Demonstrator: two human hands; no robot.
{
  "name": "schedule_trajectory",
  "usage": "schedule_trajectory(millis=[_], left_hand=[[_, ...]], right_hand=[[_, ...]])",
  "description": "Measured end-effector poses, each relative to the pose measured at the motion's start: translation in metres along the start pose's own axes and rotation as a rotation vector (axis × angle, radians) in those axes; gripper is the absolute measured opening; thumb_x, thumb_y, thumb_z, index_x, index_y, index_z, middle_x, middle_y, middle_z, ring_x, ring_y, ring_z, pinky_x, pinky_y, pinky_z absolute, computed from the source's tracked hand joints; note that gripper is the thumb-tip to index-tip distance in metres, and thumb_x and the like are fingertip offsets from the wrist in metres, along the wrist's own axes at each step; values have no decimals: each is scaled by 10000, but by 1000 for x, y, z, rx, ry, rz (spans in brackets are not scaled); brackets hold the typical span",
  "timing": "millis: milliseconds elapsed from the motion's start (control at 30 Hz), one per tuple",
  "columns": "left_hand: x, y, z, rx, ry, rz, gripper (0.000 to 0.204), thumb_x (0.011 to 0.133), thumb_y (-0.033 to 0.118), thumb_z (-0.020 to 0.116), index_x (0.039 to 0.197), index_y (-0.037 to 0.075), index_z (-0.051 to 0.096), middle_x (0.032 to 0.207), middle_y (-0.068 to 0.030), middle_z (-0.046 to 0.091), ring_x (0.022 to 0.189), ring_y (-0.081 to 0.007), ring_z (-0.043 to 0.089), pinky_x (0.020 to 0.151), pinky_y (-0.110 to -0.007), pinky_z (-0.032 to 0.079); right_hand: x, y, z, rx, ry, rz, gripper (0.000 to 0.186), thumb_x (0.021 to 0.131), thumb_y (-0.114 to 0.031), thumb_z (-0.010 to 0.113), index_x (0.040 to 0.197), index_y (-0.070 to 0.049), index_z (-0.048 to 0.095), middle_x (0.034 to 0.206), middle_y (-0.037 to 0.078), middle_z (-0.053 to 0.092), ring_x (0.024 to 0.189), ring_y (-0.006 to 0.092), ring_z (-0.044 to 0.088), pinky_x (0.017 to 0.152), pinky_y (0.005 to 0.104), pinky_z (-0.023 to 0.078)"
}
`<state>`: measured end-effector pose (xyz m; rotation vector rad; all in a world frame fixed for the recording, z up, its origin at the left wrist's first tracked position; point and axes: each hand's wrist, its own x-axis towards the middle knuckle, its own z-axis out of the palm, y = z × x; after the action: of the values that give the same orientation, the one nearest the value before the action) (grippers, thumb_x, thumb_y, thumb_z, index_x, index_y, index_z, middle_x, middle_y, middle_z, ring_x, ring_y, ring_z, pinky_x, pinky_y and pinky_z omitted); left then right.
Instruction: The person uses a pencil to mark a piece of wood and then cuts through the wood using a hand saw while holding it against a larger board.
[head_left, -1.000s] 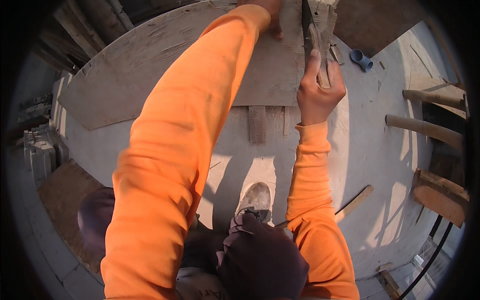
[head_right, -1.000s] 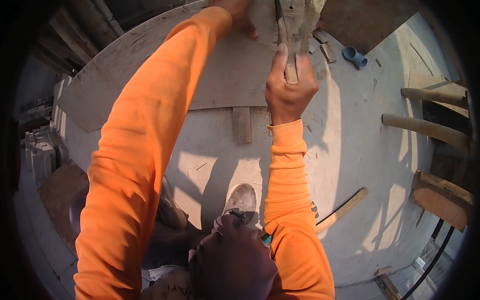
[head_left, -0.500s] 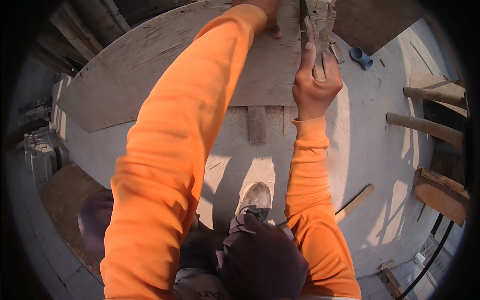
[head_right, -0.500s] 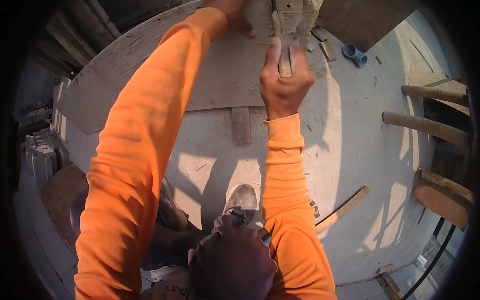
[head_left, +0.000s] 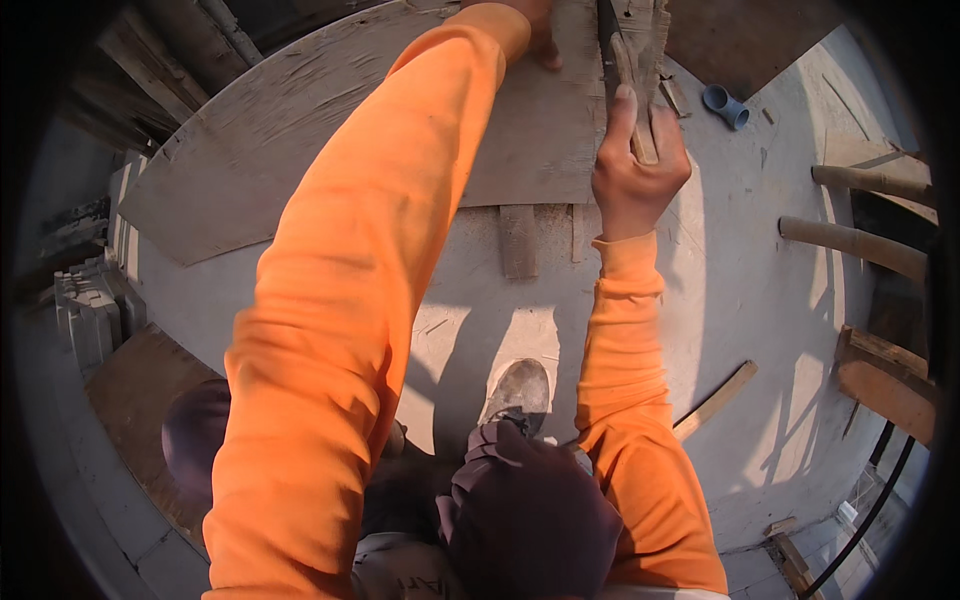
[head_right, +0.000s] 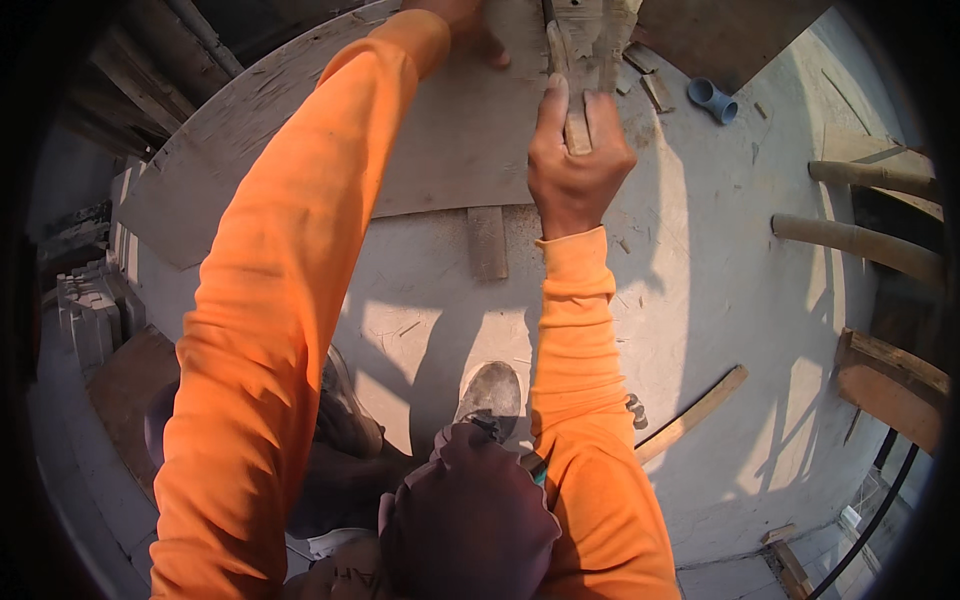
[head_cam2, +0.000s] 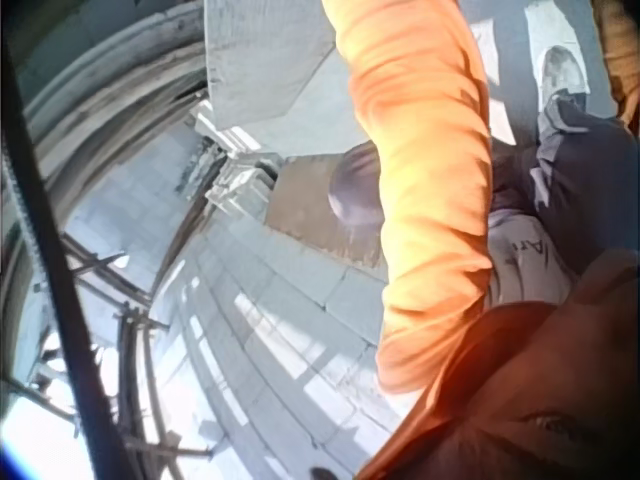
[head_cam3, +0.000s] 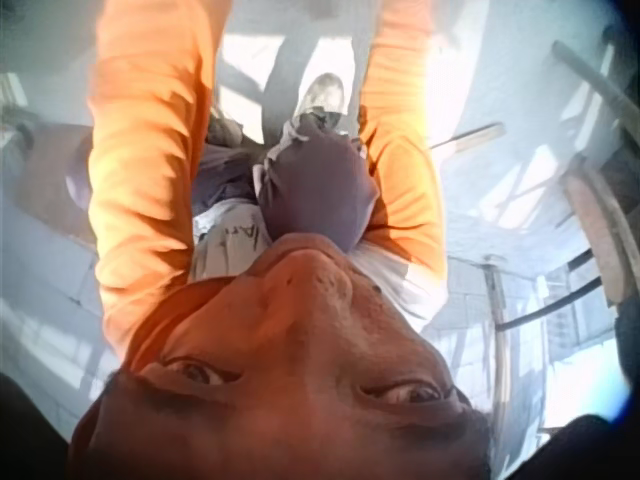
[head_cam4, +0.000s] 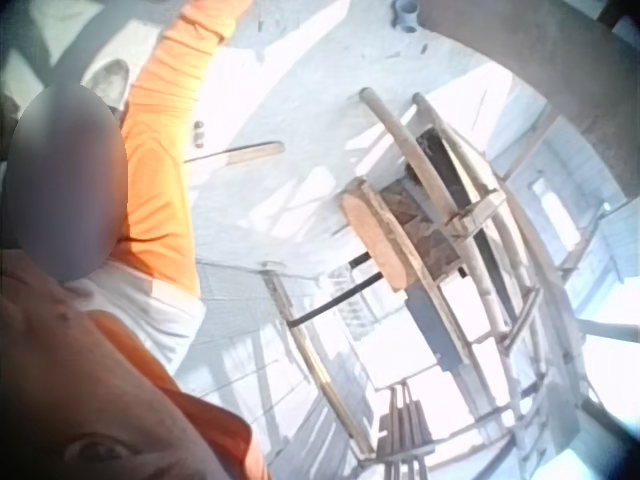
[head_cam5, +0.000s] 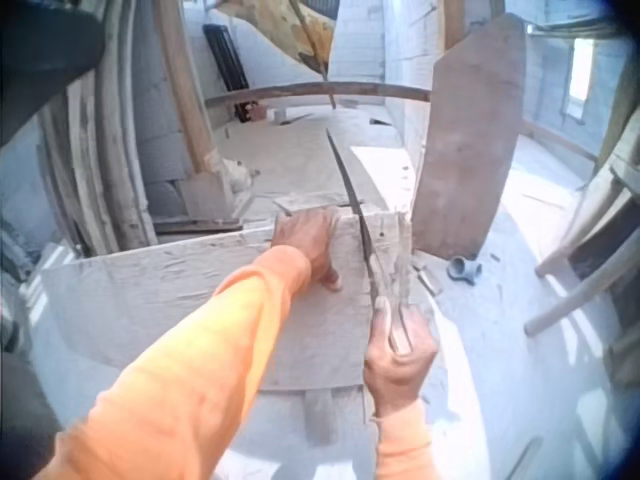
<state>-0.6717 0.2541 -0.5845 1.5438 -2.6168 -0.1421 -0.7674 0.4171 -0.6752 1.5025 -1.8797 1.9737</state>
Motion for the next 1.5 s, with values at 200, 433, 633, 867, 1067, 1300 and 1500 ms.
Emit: schedule_trajectory(millis=[200, 433, 633, 867, 1067, 1300, 1500], left_hand=[[4, -20, 0, -9, 32, 16, 855, 563, 279, 1012, 1288, 81, 603, 1274, -183, 693, 1277, -368, 614, 1072, -510, 455], [9, -13, 8, 57, 43, -19, 857, 557, 271, 1014, 1281, 72, 603, 1264, -187, 693, 1275, -355, 618, 1073, -503, 460], [-1, -20, -1, -26, 34, 29, 845, 548, 274, 1018, 1263, 77, 611, 1274, -179, 692, 1275, -358, 618, 1068, -519, 456], [12, -17, 9, 20, 41, 35, 828, 543, 300, 1015, 1236, 87, 615, 1269, -177, 693, 1259, -373, 623, 1067, -507, 460], [3, -8, 0, 19, -21, -1, 873, 561, 322, 1008, 1291, 93, 588, 1265, -177, 695, 1291, -368, 602, 1072, -515, 455], [20, -22, 15, -17, 13, -25, 924, 518, 297, 1033, 1310, 95, 602, 1314, -187, 680, 1317, -376, 585, 1103, -501, 436], [13, -9, 6, -6, -36, 8, 924, 517, 314, 1033, 1302, 98, 595, 1301, -173, 689, 1321, -361, 587, 1095, -506, 438]], right_hand=[[-99, -30, -65, -136, -65, 119, 137, 960, -53, 709, 852, 8, 652, 656, 93, 655, 526, 115, 603, 502, 281, 467], [-98, -16, -59, -198, -32, 19, 145, 972, -76, 707, 874, 14, 651, 630, 97, 642, 521, 135, 612, 499, 279, 466], [-25, -20, -11, 12, -45, 60, 195, 966, -93, 709, 823, -18, 600, 619, 96, 569, 496, 155, 546, 495, 318, 445], [-197, -33, -123, -241, -27, 200, 194, 987, -110, 683, 863, 35, 648, 649, 96, 650, 546, 128, 582, 531, 288, 473], [12, -4, 19, 19, 20, -5, 170, 967, -83, 717, 830, -31, 630, 601, 92, 585, 468, 126, 549, 475, 304, 435], [-215, -26, -130, -276, -27, 244, 200, 992, -118, 675, 863, 33, 654, 617, 79, 627, 517, 122, 569, 521, 281, 467], [-17, 10, 4, -63, 30, 83, 168, 952, -104, 724, 861, 21, 658, 666, 128, 655, 516, 205, 609, 516, 324, 475]])
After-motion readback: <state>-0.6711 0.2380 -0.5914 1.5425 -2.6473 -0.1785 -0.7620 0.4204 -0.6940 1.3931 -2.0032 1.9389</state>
